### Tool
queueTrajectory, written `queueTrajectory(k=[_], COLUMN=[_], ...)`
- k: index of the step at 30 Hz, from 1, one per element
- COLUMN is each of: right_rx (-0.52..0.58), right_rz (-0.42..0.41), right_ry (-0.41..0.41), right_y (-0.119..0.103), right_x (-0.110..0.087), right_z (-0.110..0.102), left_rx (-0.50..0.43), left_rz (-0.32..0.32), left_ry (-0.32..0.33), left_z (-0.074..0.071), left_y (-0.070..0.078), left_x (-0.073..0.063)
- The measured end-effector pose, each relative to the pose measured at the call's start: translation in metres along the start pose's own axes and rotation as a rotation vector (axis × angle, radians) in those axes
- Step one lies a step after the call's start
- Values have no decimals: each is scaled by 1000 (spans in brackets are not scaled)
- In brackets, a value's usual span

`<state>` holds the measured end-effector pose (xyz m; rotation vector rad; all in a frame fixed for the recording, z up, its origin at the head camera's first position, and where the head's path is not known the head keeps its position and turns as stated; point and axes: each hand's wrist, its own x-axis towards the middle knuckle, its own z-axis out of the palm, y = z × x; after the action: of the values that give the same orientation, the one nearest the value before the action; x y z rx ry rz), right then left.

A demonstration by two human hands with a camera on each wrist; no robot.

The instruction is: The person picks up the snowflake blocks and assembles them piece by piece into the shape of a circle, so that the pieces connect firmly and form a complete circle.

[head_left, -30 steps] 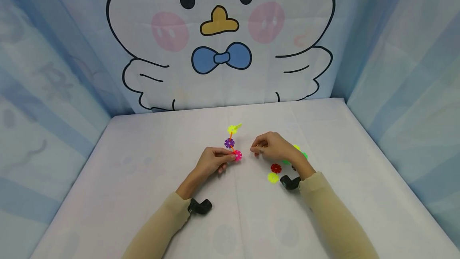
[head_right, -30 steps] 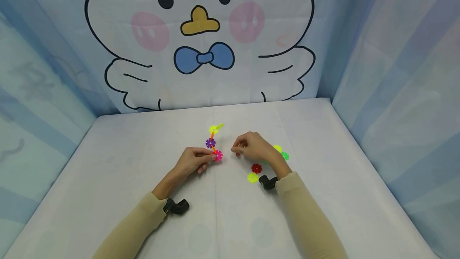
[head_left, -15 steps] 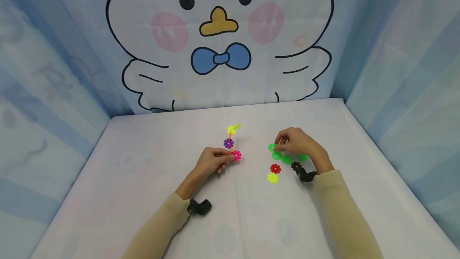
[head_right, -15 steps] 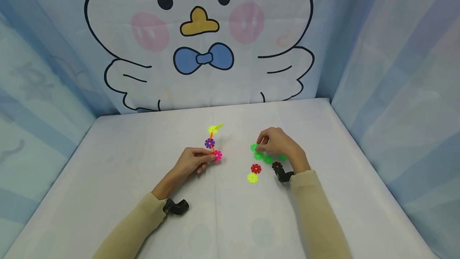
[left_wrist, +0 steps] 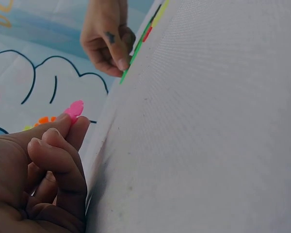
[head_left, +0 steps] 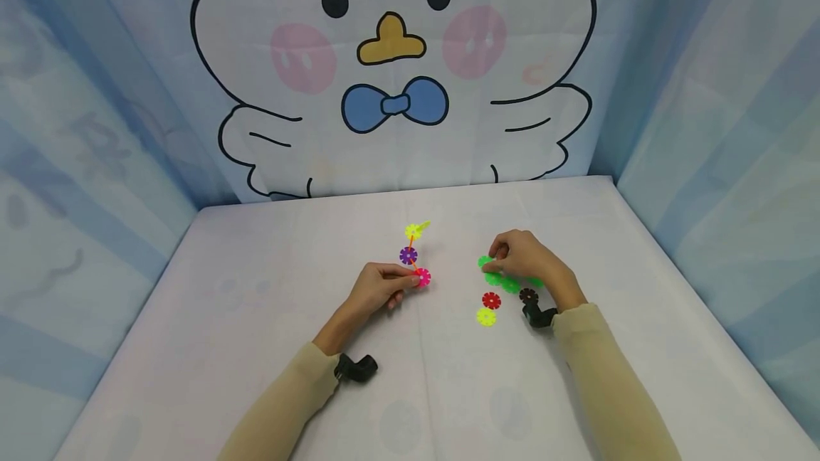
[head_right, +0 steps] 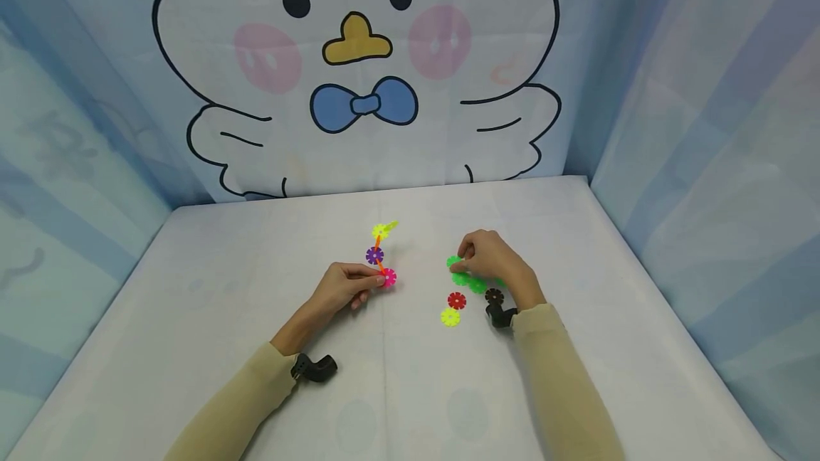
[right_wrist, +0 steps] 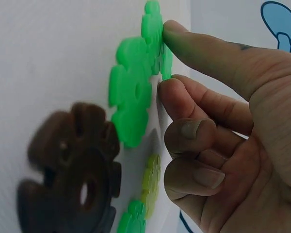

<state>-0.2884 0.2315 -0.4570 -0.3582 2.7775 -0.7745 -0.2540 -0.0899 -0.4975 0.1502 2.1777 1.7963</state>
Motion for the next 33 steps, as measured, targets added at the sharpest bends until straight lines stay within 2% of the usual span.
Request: queueTrajectory(k=[5, 15, 25, 33], right_rx=[41, 57, 64, 73], right_rz=[9, -28, 8, -4], right_ry=[-8, 14, 1, -6], right_y=[-2, -6, -6, -7], right_x=[0, -1, -1, -1], right_z=[2, 4, -1, -1], left_rx=[1, -4, -6, -13], left_rz=[3, -4, 0, -20], left_ry=[5, 5, 1, 20], left_z=[0, 0, 0, 1], left_y=[-1, -1, -1, -1], left_x=[0, 0, 1, 2])
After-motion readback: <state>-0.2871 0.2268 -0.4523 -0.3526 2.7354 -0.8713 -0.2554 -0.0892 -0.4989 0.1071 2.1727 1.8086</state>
